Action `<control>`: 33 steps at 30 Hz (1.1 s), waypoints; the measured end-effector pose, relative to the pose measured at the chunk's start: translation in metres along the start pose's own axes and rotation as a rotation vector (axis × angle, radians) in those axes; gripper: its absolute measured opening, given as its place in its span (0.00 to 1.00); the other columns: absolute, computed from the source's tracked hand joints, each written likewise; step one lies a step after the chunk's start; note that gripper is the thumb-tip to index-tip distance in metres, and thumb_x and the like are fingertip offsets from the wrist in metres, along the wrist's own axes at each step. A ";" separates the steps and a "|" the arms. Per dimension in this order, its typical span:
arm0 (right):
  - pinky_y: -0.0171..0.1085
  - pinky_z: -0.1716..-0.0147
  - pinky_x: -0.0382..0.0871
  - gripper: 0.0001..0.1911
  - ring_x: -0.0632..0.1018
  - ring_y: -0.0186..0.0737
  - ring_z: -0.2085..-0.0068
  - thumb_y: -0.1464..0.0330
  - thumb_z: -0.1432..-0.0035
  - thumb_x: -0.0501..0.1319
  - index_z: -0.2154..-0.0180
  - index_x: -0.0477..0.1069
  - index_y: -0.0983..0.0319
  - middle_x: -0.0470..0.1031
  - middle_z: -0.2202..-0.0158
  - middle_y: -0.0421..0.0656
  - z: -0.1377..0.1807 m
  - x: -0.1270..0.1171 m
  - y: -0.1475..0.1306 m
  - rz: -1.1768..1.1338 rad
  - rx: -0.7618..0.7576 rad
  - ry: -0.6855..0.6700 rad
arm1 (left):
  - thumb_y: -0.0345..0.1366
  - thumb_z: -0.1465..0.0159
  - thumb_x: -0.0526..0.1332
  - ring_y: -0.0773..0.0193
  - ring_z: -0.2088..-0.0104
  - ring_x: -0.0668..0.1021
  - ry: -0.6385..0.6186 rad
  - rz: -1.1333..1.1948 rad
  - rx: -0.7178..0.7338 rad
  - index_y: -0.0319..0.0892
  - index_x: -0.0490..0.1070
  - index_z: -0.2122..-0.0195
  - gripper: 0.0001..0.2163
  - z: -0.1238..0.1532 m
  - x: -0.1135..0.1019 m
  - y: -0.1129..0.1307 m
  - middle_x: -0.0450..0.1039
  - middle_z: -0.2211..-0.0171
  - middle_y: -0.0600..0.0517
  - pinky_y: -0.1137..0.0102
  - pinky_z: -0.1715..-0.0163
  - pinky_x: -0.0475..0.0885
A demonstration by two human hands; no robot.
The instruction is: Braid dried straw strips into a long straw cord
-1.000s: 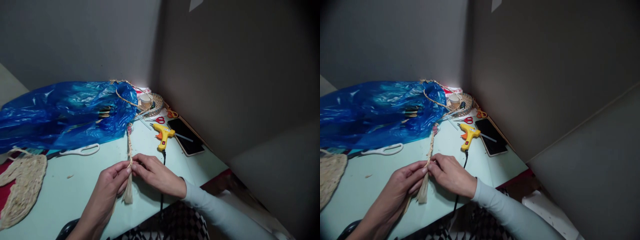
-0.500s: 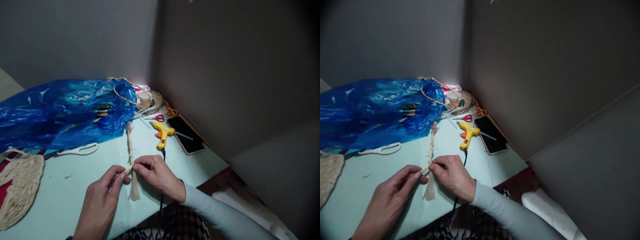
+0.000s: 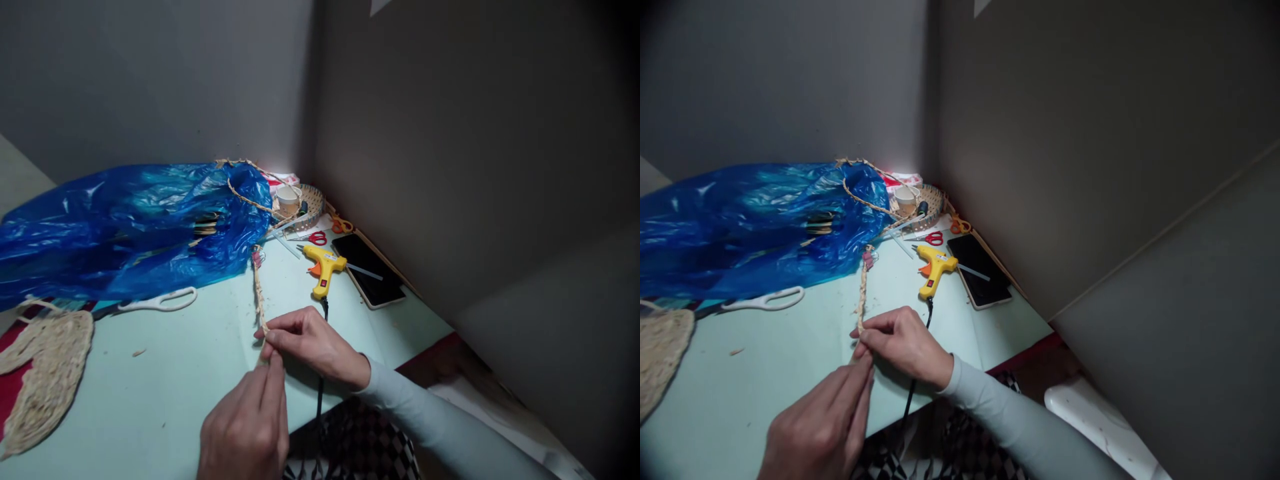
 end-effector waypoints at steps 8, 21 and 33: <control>0.31 0.70 0.63 0.16 0.63 0.29 0.76 0.60 0.40 0.62 0.70 0.77 0.67 0.72 0.75 0.39 0.002 0.001 0.004 -0.094 0.065 -0.056 | 0.45 0.39 0.63 0.54 0.57 0.76 -0.110 0.339 -0.434 0.47 0.73 0.57 0.12 -0.050 -0.023 -0.026 0.76 0.59 0.49 0.65 0.54 0.66; 0.34 0.62 0.69 0.15 0.79 0.38 0.66 0.66 0.33 0.54 0.60 0.79 0.64 0.80 0.68 0.43 0.007 0.003 0.003 0.253 -0.071 0.021 | 0.45 0.38 0.63 0.74 0.82 0.55 -0.391 0.791 -0.591 0.40 0.72 0.57 0.15 -0.047 0.014 -0.045 0.63 0.78 0.58 0.77 0.84 0.46; 0.39 0.76 0.56 0.13 0.71 0.39 0.74 0.74 0.34 0.52 0.69 0.72 0.66 0.72 0.74 0.44 0.041 0.035 -0.015 1.246 -0.565 0.328 | 0.46 0.42 0.66 0.73 0.82 0.52 -0.291 0.700 -0.663 0.37 0.77 0.64 0.15 -0.042 0.007 -0.053 0.54 0.84 0.62 0.74 0.81 0.43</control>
Point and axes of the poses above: each hand's wrist, its own z-axis away from the middle knuckle, its own x-axis out of the palm, y = z × x, the point moved 5 cm from there along -z, towards the middle knuckle
